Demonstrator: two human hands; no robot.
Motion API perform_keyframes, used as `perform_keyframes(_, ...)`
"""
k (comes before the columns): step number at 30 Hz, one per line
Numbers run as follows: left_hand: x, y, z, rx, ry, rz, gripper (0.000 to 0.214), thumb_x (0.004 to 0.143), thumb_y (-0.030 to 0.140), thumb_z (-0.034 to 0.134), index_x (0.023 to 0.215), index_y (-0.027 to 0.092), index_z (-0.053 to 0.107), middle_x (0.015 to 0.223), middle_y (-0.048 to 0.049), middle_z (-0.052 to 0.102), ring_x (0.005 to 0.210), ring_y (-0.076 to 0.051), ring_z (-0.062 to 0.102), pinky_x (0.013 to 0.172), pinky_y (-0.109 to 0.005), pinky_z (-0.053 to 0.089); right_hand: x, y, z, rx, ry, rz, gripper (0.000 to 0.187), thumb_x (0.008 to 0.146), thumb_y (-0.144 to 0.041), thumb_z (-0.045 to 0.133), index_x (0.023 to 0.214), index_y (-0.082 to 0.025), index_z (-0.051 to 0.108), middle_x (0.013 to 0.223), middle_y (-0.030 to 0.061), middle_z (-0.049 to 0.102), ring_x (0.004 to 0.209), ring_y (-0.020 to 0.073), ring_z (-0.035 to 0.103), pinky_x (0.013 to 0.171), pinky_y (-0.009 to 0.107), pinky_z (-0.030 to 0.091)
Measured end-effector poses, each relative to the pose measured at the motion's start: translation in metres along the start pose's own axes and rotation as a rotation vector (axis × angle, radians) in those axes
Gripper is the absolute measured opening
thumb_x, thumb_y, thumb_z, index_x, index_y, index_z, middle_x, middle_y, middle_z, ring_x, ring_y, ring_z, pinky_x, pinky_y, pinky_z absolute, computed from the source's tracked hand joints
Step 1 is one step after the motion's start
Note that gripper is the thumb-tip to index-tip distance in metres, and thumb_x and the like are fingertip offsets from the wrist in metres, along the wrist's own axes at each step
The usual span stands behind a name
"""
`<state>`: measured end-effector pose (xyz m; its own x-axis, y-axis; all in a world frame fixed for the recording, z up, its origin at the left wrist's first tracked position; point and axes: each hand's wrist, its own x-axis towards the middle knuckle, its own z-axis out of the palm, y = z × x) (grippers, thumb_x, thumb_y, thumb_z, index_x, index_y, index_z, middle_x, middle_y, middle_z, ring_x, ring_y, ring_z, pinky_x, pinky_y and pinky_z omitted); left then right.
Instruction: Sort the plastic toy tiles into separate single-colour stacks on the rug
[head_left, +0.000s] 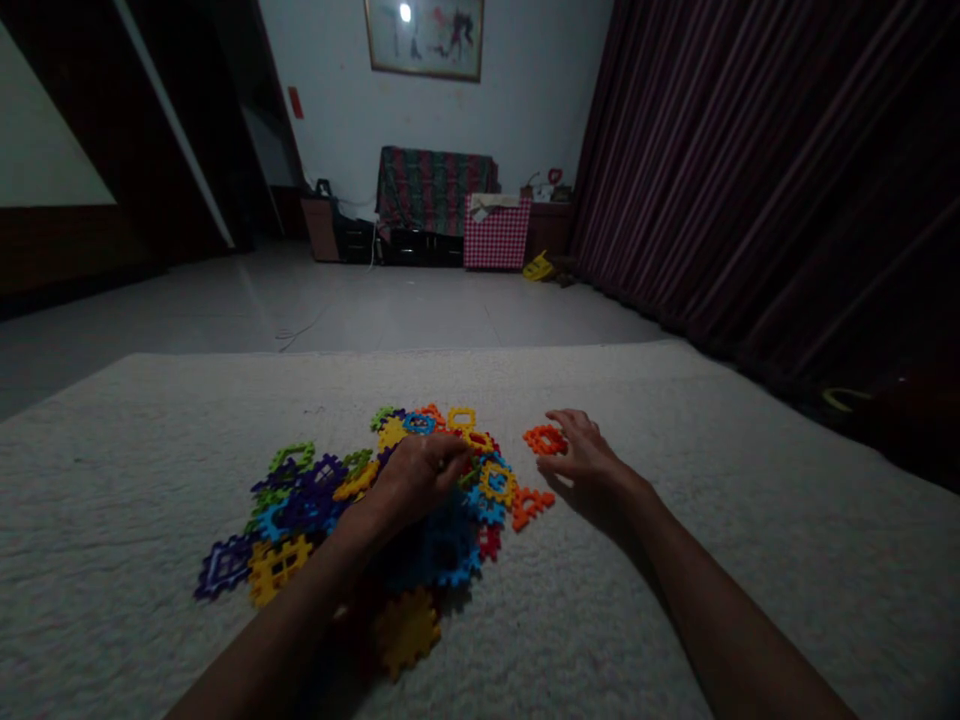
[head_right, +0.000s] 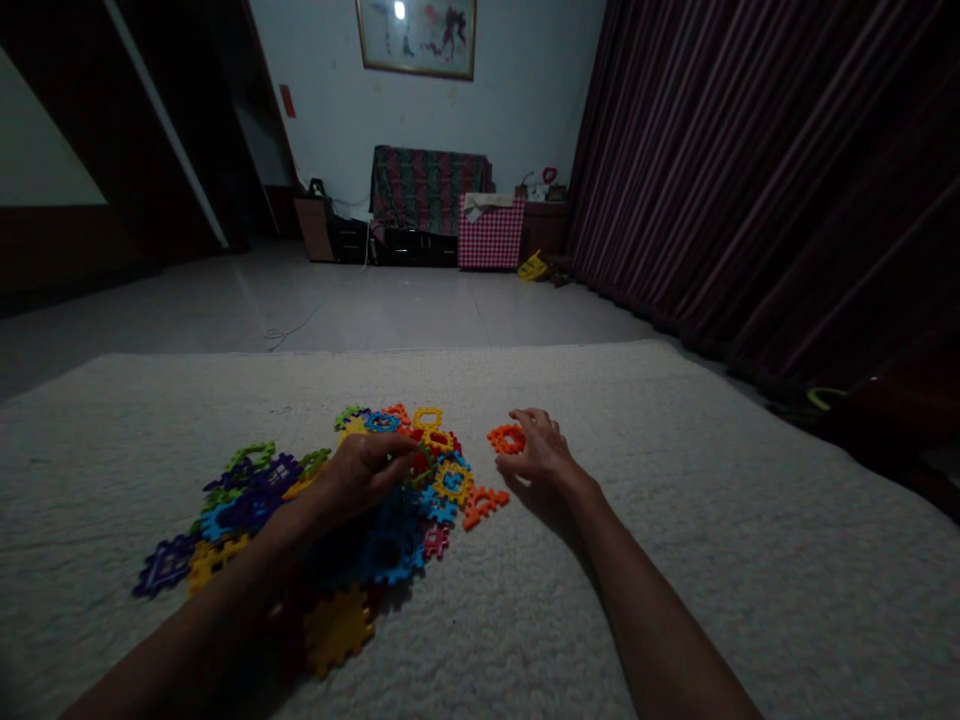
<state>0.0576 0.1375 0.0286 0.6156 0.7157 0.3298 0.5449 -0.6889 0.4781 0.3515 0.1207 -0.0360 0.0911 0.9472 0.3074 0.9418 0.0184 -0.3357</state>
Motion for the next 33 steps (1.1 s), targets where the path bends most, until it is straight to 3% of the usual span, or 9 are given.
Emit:
perform_keyframes(3, -0.009, 0.028, -0.003, 0.085, -0.232, 0.028, 0.026, 0.090, 0.017, 0.046, 0.073, 0.019, 0.066, 0.065, 0.0002, 0.060, 0.059, -0.011, 0.051, 0.058, -0.023, 0.033, -0.001, 0.007, 0.001, 0.040, -0.092, 0.061, 0.065, 0.073, -0.034, 0.067, 0.135, -0.019, 0.053, 0.134, 0.0140, 0.054, 0.120, 0.0284, 0.050, 0.099, 0.040, 0.042)
perform_keyframes(5, -0.020, 0.046, 0.002, 0.141, -0.366, 0.031, 0.021, 0.089, 0.017, 0.049, 0.077, 0.019, 0.066, 0.072, -0.0011, 0.063, 0.063, -0.013, 0.053, 0.060, -0.025, 0.034, -0.002, 0.006, 0.007, 0.023, -0.054, 0.102, 0.062, 0.076, -0.038, 0.065, 0.134, -0.017, 0.054, 0.130, 0.0152, 0.057, 0.118, 0.0298, 0.052, 0.099, 0.042, 0.041)
perform_keyframes(8, -0.041, 0.060, 0.021, 0.195, -0.435, 0.013, 0.021, 0.091, 0.015, 0.045, 0.087, 0.020, 0.065, 0.087, -0.0031, 0.064, 0.075, -0.016, 0.056, 0.069, -0.027, 0.040, -0.001, 0.000, 0.018, -0.034, 0.064, 0.102, 0.056, 0.078, -0.042, 0.064, 0.127, -0.016, 0.059, 0.122, 0.0155, 0.060, 0.110, 0.0307, 0.054, 0.096, 0.043, 0.042)
perform_keyframes(11, -0.053, 0.058, 0.046, 0.192, -0.379, 0.027, 0.031, 0.090, 0.008, 0.041, 0.110, 0.021, 0.062, 0.110, -0.0060, 0.061, 0.099, -0.019, 0.055, 0.088, -0.031, 0.042, 0.000, -0.005, 0.026, -0.038, 0.132, 0.031, 0.040, 0.079, -0.038, 0.063, 0.113, -0.017, 0.065, 0.110, 0.0131, 0.064, 0.100, 0.0275, 0.056, 0.091, 0.039, 0.043)
perform_keyframes(15, -0.047, 0.051, 0.073, 0.207, -0.410, 0.011, 0.027, 0.092, 0.012, 0.041, 0.111, 0.021, 0.060, 0.111, -0.0083, 0.057, 0.100, -0.021, 0.053, 0.086, -0.033, 0.045, 0.000, -0.006, 0.028, 0.005, 0.165, -0.058, 0.023, 0.079, -0.030, 0.061, 0.098, -0.018, 0.066, 0.096, 0.0097, 0.066, 0.092, 0.0240, 0.057, 0.088, 0.036, 0.043)
perform_keyframes(18, -0.043, 0.053, 0.085, 0.229, -0.438, 0.103, 0.029, 0.094, 0.014, 0.040, 0.114, 0.021, 0.059, 0.120, -0.0106, 0.057, 0.108, -0.023, 0.053, 0.090, -0.037, 0.047, -0.001, -0.006, 0.029, 0.012, 0.196, -0.079, 0.027, 0.079, -0.028, 0.060, 0.103, -0.016, 0.064, 0.098, 0.0105, 0.066, 0.094, 0.0242, 0.057, 0.088, 0.036, 0.044)
perform_keyframes(23, -0.051, 0.059, 0.090, 0.205, -0.347, 0.231, 0.049, 0.097, 0.021, 0.037, 0.147, 0.019, 0.039, 0.155, -0.0114, 0.038, 0.143, -0.030, 0.031, 0.114, -0.048, 0.034, -0.002, -0.005, 0.034, -0.020, 0.216, -0.071, 0.034, 0.080, -0.031, 0.059, 0.110, -0.015, 0.062, 0.104, 0.0124, 0.065, 0.098, 0.0260, 0.056, 0.091, 0.038, 0.043)
perform_keyframes(28, -0.048, 0.055, 0.091, 0.247, -0.444, 0.179, 0.052, 0.098, 0.024, 0.032, 0.149, 0.015, 0.038, 0.153, -0.0133, 0.041, 0.145, -0.031, 0.030, 0.115, -0.049, 0.032, 0.000, -0.003, 0.036, 0.010, 0.250, -0.073, 0.030, 0.078, -0.029, 0.060, 0.106, -0.017, 0.063, 0.098, 0.0103, 0.065, 0.092, 0.0246, 0.056, 0.088, 0.037, 0.044)
perform_keyframes(33, -0.042, 0.051, 0.093, 0.293, -0.430, 0.199, 0.048, 0.098, 0.025, 0.034, 0.145, 0.016, 0.043, 0.150, -0.0126, 0.044, 0.141, -0.031, 0.034, 0.114, -0.049, 0.033, 0.001, -0.002, 0.038, 0.026, 0.310, -0.055, 0.026, 0.077, -0.028, 0.061, 0.101, -0.018, 0.063, 0.095, 0.0092, 0.064, 0.090, 0.0241, 0.055, 0.086, 0.035, 0.044)
